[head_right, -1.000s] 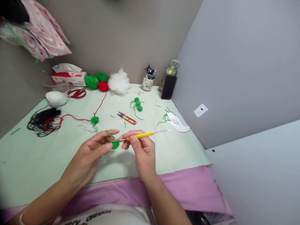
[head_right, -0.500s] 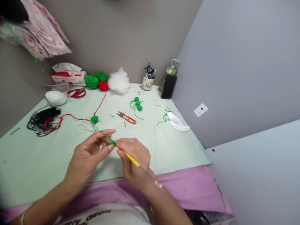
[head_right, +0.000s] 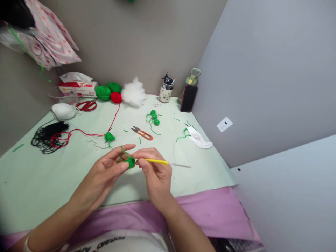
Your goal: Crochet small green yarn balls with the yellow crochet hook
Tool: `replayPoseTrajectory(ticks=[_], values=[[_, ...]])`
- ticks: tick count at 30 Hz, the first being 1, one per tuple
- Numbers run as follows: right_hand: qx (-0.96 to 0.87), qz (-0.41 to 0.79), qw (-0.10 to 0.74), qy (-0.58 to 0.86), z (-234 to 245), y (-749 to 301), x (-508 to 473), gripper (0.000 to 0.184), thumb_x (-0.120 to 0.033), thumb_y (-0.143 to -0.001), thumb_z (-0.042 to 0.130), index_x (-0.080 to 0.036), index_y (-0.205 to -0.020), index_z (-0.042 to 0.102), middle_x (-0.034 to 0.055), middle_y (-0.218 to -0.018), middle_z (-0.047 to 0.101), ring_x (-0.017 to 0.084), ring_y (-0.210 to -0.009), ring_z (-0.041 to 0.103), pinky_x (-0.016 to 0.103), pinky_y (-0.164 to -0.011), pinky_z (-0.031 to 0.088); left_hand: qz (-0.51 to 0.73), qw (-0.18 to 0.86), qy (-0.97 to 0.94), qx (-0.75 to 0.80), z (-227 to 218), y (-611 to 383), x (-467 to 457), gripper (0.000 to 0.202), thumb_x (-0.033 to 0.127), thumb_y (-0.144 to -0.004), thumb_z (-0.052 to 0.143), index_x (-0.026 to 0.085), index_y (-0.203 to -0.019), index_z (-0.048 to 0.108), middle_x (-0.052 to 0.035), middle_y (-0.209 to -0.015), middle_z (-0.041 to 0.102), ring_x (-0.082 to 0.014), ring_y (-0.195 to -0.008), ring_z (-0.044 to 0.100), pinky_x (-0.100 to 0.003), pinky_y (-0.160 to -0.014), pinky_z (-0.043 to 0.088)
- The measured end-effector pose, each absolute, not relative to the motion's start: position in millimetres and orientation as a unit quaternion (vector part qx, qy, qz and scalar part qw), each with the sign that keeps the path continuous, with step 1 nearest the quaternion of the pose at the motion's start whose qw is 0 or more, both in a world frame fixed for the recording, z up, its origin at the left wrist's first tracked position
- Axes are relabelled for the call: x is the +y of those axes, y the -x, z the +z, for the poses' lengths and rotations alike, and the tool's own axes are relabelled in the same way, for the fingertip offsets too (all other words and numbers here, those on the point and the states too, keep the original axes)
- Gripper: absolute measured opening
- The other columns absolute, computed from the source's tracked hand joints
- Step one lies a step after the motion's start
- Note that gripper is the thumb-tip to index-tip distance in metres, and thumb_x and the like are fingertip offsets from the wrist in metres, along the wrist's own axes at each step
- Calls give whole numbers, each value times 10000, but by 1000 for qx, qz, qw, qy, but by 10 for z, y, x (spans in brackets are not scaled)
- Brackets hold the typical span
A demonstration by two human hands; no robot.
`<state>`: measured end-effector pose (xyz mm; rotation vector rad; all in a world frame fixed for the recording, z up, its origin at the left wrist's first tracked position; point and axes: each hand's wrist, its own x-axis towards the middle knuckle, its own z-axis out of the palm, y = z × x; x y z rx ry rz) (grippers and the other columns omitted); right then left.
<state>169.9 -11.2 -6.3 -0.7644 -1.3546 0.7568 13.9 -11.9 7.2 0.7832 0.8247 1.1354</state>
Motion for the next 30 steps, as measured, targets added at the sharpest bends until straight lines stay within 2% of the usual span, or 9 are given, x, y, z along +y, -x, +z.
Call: replayPoseTrajectory(ticks=[2,4,8,10,12,16,19,24,30], values=[[-633,284,631,348,-84,-1688,-125,206,-185,-1010,589,-269,-1066,768,52,-946,763,183,-826,701,331,-682,593,520,674,-361,380,59,-178,-134,363,289,-816,856,302,-1175,800,6,-913,649,-136,-923,574,-227,-863,452],[-684,196,604,359,-111,-1686,-154,276,-122,-995,586,-285,-1145,751,63,-993,756,187,-878,713,335,-720,607,530,673,-345,384,50,-202,-133,386,300,-812,864,305,-1191,791,13,-888,643,-127,-876,563,-222,-830,453],[-757,32,550,351,-130,-1706,-191,395,-52,-957,603,-299,-1236,734,96,-1087,746,203,-967,714,340,-759,615,489,750,-280,347,60,-173,-93,421,314,-806,871,262,-1215,783,50,-733,566,-60,-597,404,-198,-713,450],[-726,78,586,352,-109,-1723,-175,377,-48,-961,592,-290,-1208,743,78,-1037,758,196,-931,714,336,-751,608,465,786,-247,323,75,-135,-68,378,298,-809,865,227,-1175,800,79,-660,486,-40,-530,291,-226,-799,489],[-651,199,640,356,-75,-1731,-142,300,-81,-982,585,-279,-1116,766,46,-953,751,165,-810,696,314,-696,588,473,786,-240,318,89,-108,-55,325,275,-804,862,213,-1120,816,88,-651,464,-35,-524,267,-260,-873,499],[-545,399,661,326,-35,-1692,-90,196,-214,-1012,606,-271,-975,790,20,-895,728,130,-695,647,281,-613,538,511,716,-317,355,96,-120,-84,310,268,-775,879,254,-1079,823,31,-790,617,-90,-715,507,-221,-792,450],[-566,397,643,329,-55,-1645,-86,166,-248,-997,644,-273,-983,808,35,-933,761,153,-799,668,289,-673,535,508,693,-361,362,88,-136,-122,316,288,-807,856,302,-1120,814,0,-910,696,-150,-907,568,-245,-827,432],[-527,433,647,342,-98,-1660,-78,170,-289,-1010,633,-266,-984,800,25,-907,755,125,-710,634,284,-665,512,493,676,-385,388,79,-100,-140,273,323,-875,780,317,-1147,807,11,-872,643,-143,-788,477,-262,-710,379],[-483,496,651,312,-44,-1695,-53,203,-335,-1022,610,-226,-926,753,23,-873,747,110,-666,647,269,-647,541,506,665,-385,392,68,-88,-135,264,320,-843,808,314,-1107,811,-3,-950,626,-172,-935,517,-282,-846,393]])
